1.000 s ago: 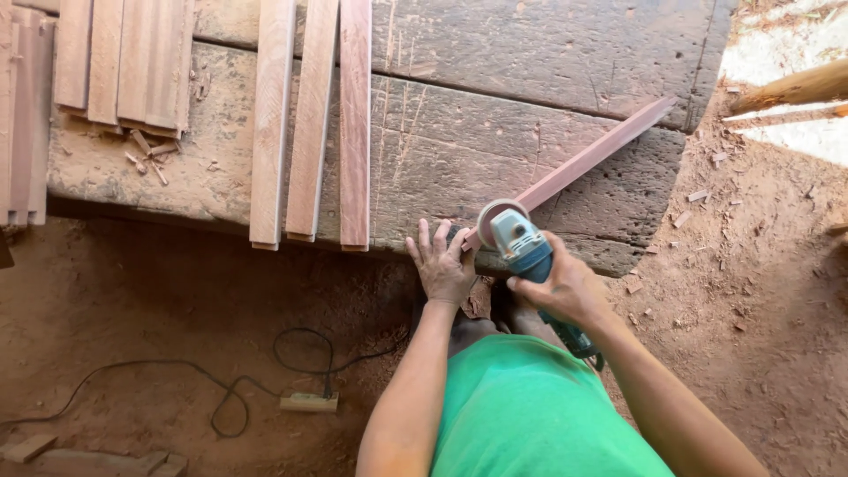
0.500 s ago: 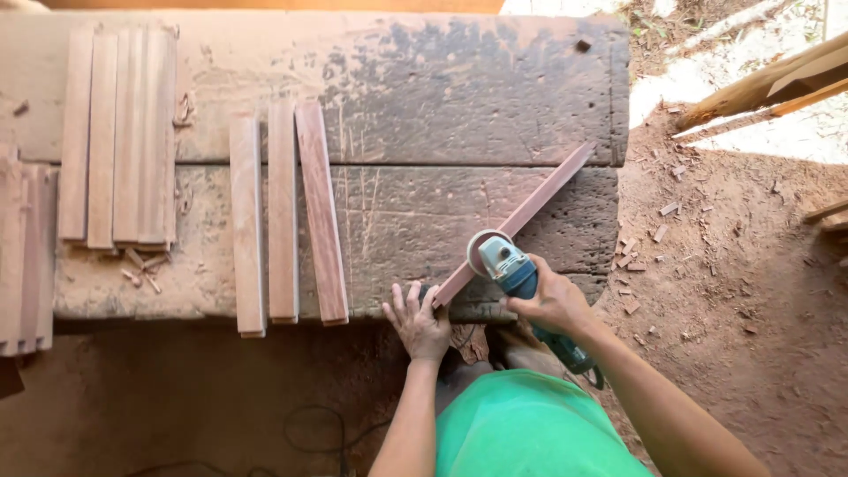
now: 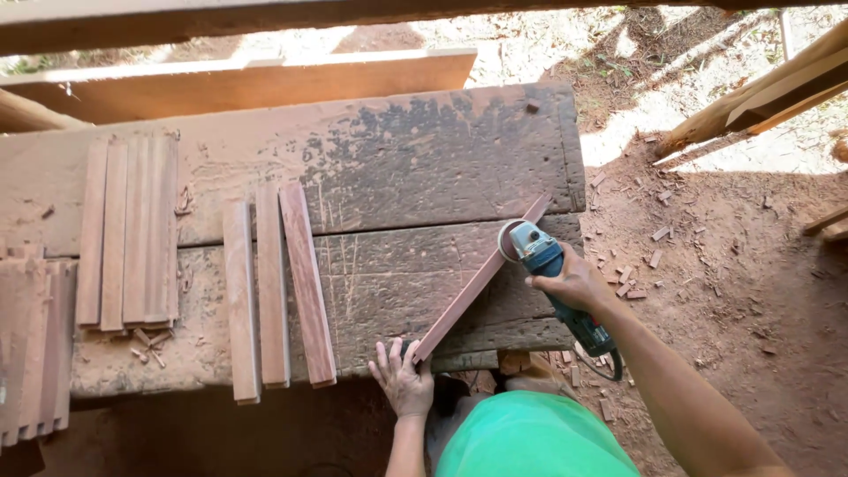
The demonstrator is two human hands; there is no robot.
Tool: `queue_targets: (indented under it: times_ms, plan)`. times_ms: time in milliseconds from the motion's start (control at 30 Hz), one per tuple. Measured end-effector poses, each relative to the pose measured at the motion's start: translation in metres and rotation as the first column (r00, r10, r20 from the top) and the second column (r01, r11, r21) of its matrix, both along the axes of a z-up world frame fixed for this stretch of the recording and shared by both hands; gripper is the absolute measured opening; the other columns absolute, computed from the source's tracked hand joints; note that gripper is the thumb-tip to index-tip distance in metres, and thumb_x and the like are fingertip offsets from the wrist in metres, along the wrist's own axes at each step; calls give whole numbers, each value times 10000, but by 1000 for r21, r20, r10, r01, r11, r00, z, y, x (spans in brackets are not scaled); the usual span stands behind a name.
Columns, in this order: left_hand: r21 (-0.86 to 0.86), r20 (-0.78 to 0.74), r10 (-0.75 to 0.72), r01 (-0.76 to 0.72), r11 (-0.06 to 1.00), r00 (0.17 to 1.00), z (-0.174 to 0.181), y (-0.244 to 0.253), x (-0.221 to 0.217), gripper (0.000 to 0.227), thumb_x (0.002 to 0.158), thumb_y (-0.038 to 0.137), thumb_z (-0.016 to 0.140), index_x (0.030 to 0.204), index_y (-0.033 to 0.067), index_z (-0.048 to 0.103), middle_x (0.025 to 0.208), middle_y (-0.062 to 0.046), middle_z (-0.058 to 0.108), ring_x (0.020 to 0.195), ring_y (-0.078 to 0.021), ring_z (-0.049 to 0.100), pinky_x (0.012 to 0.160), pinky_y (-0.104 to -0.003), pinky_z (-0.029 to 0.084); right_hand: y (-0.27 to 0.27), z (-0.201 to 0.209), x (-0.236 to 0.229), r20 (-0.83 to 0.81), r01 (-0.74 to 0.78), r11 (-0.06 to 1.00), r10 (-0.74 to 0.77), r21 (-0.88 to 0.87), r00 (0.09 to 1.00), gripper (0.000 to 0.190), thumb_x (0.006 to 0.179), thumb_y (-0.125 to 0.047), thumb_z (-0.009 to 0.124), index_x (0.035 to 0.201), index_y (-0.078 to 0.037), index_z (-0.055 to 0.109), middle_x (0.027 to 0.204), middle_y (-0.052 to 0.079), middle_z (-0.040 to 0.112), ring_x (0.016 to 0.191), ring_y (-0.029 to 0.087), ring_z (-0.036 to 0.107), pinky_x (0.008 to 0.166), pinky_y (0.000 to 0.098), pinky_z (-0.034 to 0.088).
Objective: Sanding wooden planks using an angle grinder.
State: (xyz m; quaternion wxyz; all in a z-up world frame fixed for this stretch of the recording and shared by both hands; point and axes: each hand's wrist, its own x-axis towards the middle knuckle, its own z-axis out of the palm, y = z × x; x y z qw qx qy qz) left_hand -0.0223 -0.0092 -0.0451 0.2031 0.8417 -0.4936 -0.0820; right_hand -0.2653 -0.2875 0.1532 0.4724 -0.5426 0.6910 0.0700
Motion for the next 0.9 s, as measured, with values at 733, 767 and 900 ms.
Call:
queue_targets:
  times_ms: [733,767,900]
  plan:
    - [-74,-56,-39,35,997,998,44,-14,1,663,716,431,843,1282,137,663,1275,-38,700,1269,-258,589,1153,-479,353,-5,1,-115,369,536,842,-480,-62,796,580,867,-83,741,1337,69,436,917,252,594,645,369,631,557,444,576]
    - [-121,-87,-120,109,987,989,57,-18,0,594,762,370,822,1257,81,667,1203,-69,722,1158,-248,649,1084,-399,421,8,2,-119,341,545,836,-497,-57,798,600,877,-89,743,1354,79,419,931,275,598,646,390,642,556,457,582]
    - [-161,-143,-83,59,985,986,69,-30,3,331,819,206,727,1121,71,718,1047,-87,769,959,-297,710,890,-393,538,50,-12,-133,334,564,821,-510,-85,793,601,851,-40,764,1325,102,423,944,294,592,642,396,648,539,461,588]
